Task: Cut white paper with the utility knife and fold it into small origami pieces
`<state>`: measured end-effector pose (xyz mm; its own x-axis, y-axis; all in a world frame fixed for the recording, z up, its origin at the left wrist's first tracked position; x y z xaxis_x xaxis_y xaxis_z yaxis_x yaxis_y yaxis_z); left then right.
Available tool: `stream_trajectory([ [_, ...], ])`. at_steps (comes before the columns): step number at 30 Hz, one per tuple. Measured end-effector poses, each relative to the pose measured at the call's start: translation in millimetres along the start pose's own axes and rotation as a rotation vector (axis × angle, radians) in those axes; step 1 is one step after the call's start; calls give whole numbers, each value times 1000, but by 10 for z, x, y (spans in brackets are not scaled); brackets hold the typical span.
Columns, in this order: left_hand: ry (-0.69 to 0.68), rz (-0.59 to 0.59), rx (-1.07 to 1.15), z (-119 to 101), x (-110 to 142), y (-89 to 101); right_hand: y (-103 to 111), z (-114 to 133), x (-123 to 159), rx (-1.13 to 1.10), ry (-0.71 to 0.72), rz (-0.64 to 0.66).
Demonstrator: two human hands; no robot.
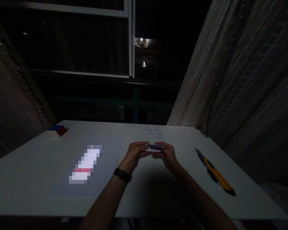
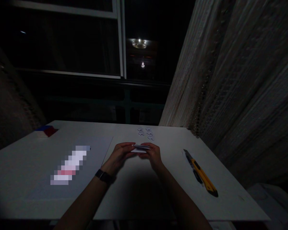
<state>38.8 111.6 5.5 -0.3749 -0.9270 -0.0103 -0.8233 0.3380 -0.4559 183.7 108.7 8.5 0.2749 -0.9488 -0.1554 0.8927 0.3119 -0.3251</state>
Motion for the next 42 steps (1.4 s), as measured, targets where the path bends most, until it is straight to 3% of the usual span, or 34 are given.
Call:
stream_trajectory([
  [12,24,45,6,45,-39,1,20,-16,-7,11,-1,0],
  [27,25,6,5,45,-28,17,17,-8,-26,32,26,10],
  [36,116,176,118,72,-14,-131,34,7,-25,16,26,-14],
  [39,128,288,152,74,-9,-215,33,2,-36,-16,21,16],
  [42,141,326,149,82,7,-233,6,0,-46,-46,8,69],
])
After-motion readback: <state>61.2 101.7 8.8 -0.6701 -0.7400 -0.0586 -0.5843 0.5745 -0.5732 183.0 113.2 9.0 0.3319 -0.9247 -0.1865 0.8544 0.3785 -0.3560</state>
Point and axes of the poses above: each hand's wrist, its own x-axis away from the middle knuckle, its own y-axis out of the back of the hand, z = x × y, the point moved 10 cm from there along -x, towards the middle knuckle, and after that the axes turned 15 degrees about z, right-handed, at the moved point
